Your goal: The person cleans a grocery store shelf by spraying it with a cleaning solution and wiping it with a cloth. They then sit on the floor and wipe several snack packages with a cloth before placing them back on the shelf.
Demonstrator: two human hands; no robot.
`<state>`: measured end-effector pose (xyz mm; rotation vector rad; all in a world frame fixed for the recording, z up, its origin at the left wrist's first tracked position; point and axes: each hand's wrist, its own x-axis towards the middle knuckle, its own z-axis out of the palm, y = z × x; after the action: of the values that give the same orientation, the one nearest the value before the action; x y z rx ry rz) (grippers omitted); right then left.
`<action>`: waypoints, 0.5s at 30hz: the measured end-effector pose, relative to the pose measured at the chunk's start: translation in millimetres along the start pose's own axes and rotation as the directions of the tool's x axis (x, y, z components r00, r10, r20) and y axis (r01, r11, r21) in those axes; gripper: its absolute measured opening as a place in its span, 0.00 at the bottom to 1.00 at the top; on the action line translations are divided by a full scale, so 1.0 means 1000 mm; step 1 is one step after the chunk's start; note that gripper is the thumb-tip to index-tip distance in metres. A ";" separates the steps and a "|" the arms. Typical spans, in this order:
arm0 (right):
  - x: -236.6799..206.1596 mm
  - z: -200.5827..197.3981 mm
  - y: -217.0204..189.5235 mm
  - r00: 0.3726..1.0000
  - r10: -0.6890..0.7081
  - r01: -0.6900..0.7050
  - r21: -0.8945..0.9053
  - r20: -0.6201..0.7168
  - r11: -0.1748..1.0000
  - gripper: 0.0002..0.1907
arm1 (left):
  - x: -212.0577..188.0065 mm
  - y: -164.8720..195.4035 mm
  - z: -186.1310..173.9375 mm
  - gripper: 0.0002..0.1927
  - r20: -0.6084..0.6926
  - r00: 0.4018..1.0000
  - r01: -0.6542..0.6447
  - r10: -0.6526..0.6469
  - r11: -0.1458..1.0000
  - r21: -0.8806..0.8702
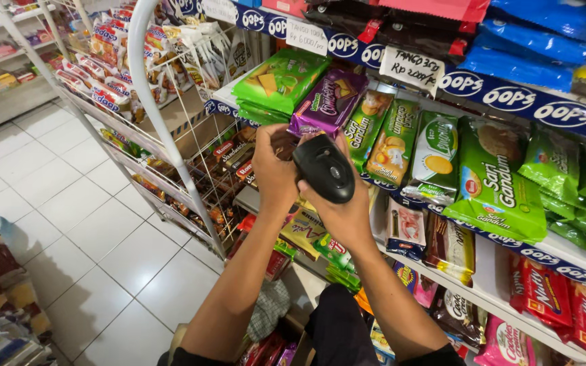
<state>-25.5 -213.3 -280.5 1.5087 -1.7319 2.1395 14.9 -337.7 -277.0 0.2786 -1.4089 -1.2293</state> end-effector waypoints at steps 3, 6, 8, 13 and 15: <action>0.001 -0.001 0.002 1.000 0.007 -0.007 -0.001 0.012 1.000 0.51 | 0.000 0.004 -0.002 0.18 -0.007 0.999 -0.038 0.039 0.996 0.086; -0.004 0.000 0.004 0.995 -0.098 0.095 -0.148 -0.014 0.984 0.50 | -0.002 0.009 -0.005 0.19 -0.015 0.995 -0.095 0.099 0.979 0.180; -0.010 0.003 0.008 0.991 -0.127 0.122 -0.108 -0.045 0.987 0.50 | -0.007 0.010 -0.011 0.20 -0.015 0.987 -0.154 0.161 0.964 0.214; -0.060 0.015 0.028 0.994 0.113 -0.113 0.064 0.002 0.992 0.27 | -0.053 -0.002 -0.054 0.05 0.012 0.950 -0.302 0.312 0.906 0.296; -0.084 0.023 0.044 0.996 0.085 -0.090 0.136 0.037 0.987 0.34 | -0.078 -0.013 -0.079 0.03 0.011 0.965 -0.253 0.262 0.918 0.304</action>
<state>10.9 -203.4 -370.2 1.5314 -1.7245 2.3355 96.9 -322.8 -351.2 0.3097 -1.5535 -0.7886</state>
